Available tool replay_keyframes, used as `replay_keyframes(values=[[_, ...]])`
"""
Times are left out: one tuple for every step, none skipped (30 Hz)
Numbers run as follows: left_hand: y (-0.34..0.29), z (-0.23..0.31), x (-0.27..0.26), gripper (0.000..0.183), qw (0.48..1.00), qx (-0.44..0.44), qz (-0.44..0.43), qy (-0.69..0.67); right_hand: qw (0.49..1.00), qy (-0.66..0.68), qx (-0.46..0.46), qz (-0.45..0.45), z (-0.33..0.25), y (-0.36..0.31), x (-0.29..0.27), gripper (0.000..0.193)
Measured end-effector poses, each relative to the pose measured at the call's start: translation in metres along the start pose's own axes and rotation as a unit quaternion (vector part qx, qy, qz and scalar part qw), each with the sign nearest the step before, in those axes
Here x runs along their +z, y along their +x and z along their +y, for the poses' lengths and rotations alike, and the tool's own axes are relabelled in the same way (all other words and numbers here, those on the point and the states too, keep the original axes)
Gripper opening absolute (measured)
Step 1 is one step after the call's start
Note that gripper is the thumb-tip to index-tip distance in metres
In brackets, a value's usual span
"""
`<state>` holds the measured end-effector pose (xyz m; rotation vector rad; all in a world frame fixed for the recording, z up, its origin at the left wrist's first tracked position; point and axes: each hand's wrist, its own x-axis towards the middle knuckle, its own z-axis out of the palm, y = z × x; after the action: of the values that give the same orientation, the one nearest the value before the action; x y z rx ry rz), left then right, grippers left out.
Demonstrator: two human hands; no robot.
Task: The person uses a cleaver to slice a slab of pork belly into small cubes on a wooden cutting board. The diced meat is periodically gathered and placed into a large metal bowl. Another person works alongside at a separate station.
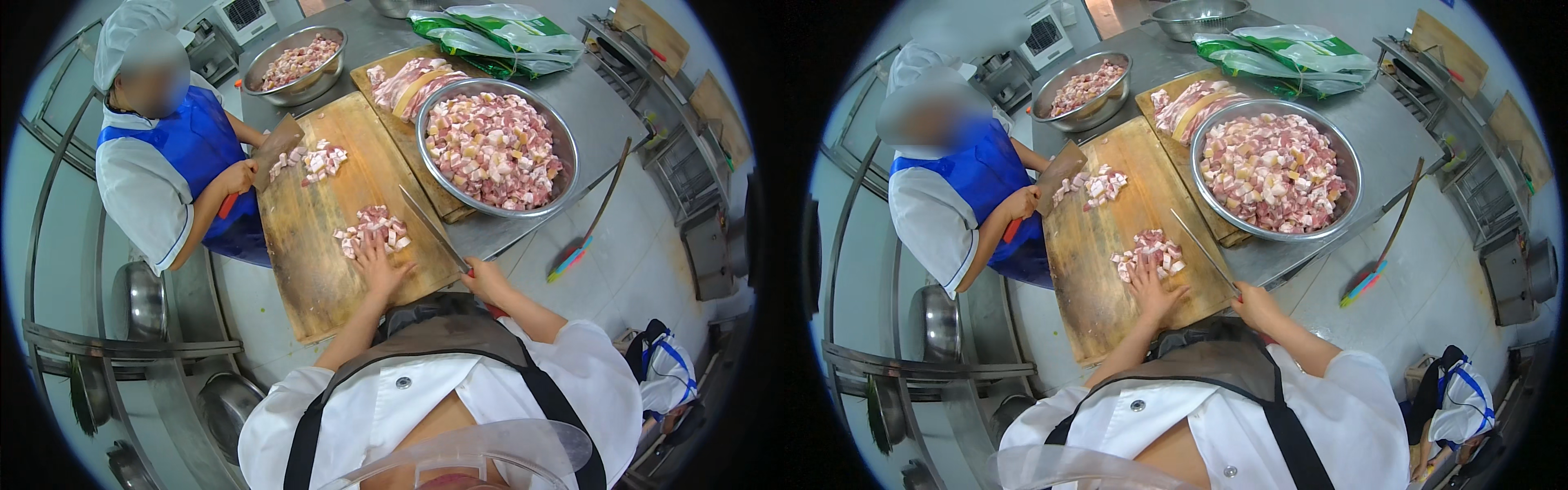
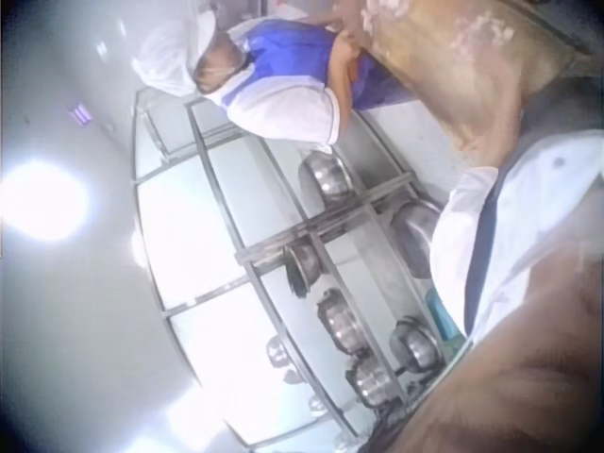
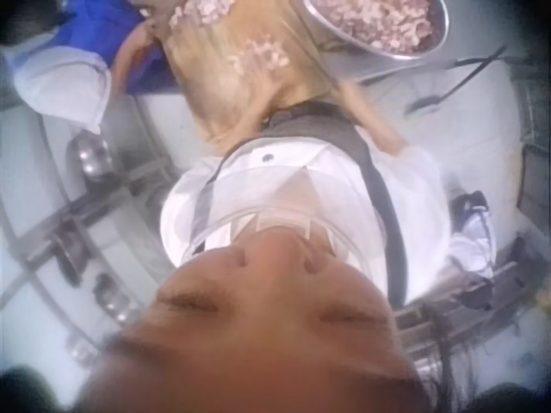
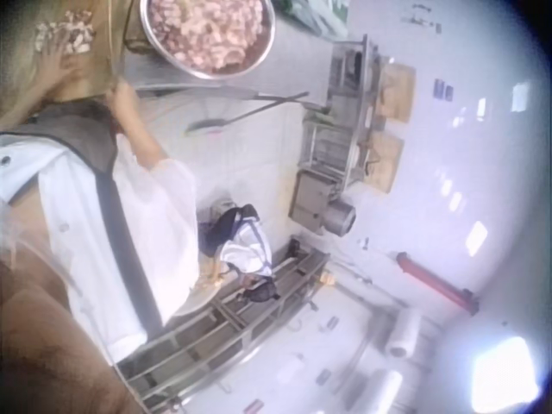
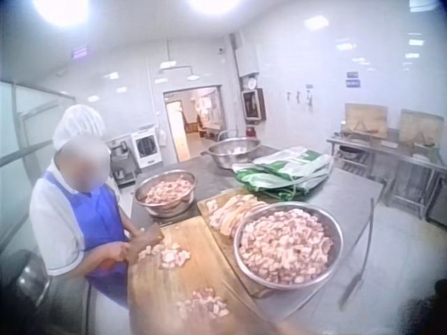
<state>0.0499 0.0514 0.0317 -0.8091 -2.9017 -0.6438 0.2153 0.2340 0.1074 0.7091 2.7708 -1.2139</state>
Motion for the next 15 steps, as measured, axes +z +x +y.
replay_keyframes(values=[[0.002, 0.009, 0.001, 0.110, 1.000, -0.011, -0.006, 0.006, 1.000, 0.013, -0.005, -0.003, -0.001, 0.004, 0.001, 0.032], [0.006, 0.015, 0.003, 0.112, 1.000, -0.022, -0.012, 0.011, 1.000, 0.023, 0.003, -0.017, -0.003, 0.007, 0.003, 0.032], [0.010, 0.021, 0.003, 0.113, 0.999, -0.034, -0.019, 0.017, 0.999, 0.033, 0.011, -0.030, -0.007, 0.010, 0.006, 0.032], [0.018, 0.026, 0.003, 0.112, 0.999, -0.041, -0.017, 0.015, 0.998, 0.043, 0.017, -0.041, -0.010, 0.015, 0.007, 0.032], [0.026, 0.031, 0.001, 0.111, 0.999, -0.048, -0.015, 0.014, 0.998, 0.053, 0.008, -0.035, -0.009, 0.019, 0.013, 0.031], [0.033, 0.035, 0.001, 0.110, 0.998, -0.054, -0.014, 0.013, 0.998, 0.048, -0.003, -0.032, -0.011, 0.022, 0.017, 0.030], [0.039, 0.030, 0.008, 0.102, 0.997, -0.057, 0.000, 0.044, 0.998, 0.044, -0.015, -0.033, -0.018, 0.025, 0.023, 0.030], [0.048, 0.023, 0.017, 0.100, 0.997, -0.045, 0.005, 0.062, 0.998, 0.039, -0.025, -0.032, -0.024, 0.029, 0.028, 0.029], [0.060, 0.014, 0.023, 0.097, 0.996, -0.033, 0.010, 0.080, 0.999, 0.010, -0.048, -0.018, -0.028, 0.036, 0.034, 0.027], [0.069, 0.006, 0.028, 0.095, 0.995, -0.021, 0.011, 0.097, 0.998, 0.011, -0.051, -0.027, -0.032, 0.043, 0.035, 0.028], [0.079, 0.003, 0.028, 0.087, 0.991, -0.011, -0.008, 0.132, 0.998, 0.012, -0.055, -0.036, -0.036, 0.054, 0.031, 0.029], [0.089, -0.002, 0.031, 0.085, 0.992, -0.009, -0.004, 0.130, 0.997, 0.013, -0.059, -0.045, -0.039, 0.062, 0.028, 0.030], [0.102, -0.004, 0.032, 0.084, 0.992, -0.004, 0.003, 0.127, 0.997, 0.027, -0.051, -0.045, -0.037, 0.071, 0.029, 0.032], [0.114, -0.006, 0.033, 0.082, 0.992, 0.002, 0.010, 0.125, 0.997, 0.041, -0.043, -0.044, -0.031, 0.082, 0.031, 0.034], [0.126, -0.008, 0.035, 0.075, 0.993, -0.004, 0.001, 0.121, 0.997, 0.056, -0.035, -0.043, -0.027, 0.091, 0.029, 0.035]])
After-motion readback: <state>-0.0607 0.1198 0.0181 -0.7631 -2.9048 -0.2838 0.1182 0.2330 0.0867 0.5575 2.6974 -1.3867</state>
